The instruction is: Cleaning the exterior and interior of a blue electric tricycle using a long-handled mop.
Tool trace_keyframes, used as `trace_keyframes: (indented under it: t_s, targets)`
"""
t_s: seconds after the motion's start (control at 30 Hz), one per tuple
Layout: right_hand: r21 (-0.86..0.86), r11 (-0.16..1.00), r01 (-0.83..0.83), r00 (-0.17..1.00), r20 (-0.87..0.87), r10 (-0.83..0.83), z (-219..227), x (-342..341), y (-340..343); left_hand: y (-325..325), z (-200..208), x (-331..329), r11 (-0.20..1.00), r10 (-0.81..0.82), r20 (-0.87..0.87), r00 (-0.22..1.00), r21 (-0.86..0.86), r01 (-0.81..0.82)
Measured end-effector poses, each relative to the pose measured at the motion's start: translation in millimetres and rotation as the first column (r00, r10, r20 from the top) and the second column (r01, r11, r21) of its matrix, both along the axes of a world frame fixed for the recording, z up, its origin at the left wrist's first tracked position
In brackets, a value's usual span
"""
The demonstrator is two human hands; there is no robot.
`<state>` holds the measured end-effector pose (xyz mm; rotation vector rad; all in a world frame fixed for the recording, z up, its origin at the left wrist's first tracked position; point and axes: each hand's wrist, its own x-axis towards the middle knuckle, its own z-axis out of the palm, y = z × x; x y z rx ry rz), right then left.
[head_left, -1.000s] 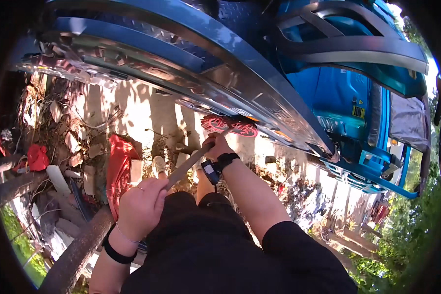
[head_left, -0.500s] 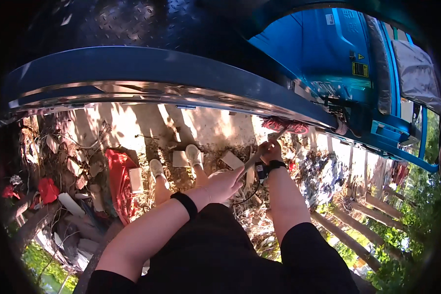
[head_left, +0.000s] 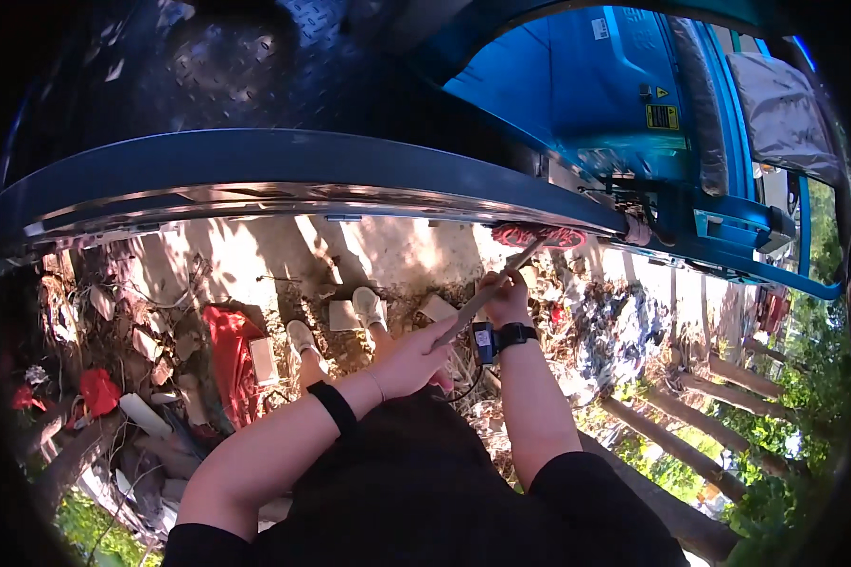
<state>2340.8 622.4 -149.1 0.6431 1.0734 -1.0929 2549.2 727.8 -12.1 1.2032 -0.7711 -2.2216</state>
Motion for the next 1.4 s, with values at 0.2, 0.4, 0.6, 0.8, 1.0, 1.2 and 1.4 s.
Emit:
trace_keyframes:
  t_s: [0.2,0.4,0.6,0.8,1.0,1.2,1.4]
  targets:
    - [-0.229,0.937,0.262,0.95,0.23,-0.209,2,10,5,30,38,35,0.992,0.123,-0.085,0.989,0.049,-0.119]
    - [-0.15,0.986,0.07,0.936,0.351,-0.014,0,65,16,57,79,103,0.986,0.163,-0.045,0.986,0.056,-0.16]
    - [0.129,0.921,-0.367,0.929,-0.006,0.371,34,171,57,101,141,177,0.941,0.317,0.055,0.947,0.104,-0.321]
    - [0.205,0.732,-0.649,0.727,-0.115,0.677,95,286,135,188,208,246,0.892,0.439,0.197,0.876,0.015,-0.451]
    - [0.134,0.733,-0.667,0.745,0.117,0.656,149,350,177,234,274,253,0.891,0.449,0.449,0.772,-0.164,-0.423]
    - [0.122,0.733,-0.669,0.743,0.13,0.656,160,327,167,239,258,238,0.87,0.493,0.391,0.778,-0.258,-0.421]
    - [0.123,0.748,-0.653,0.738,-0.119,0.664,166,238,121,190,219,215,0.933,0.333,0.157,0.93,-0.197,-0.301]
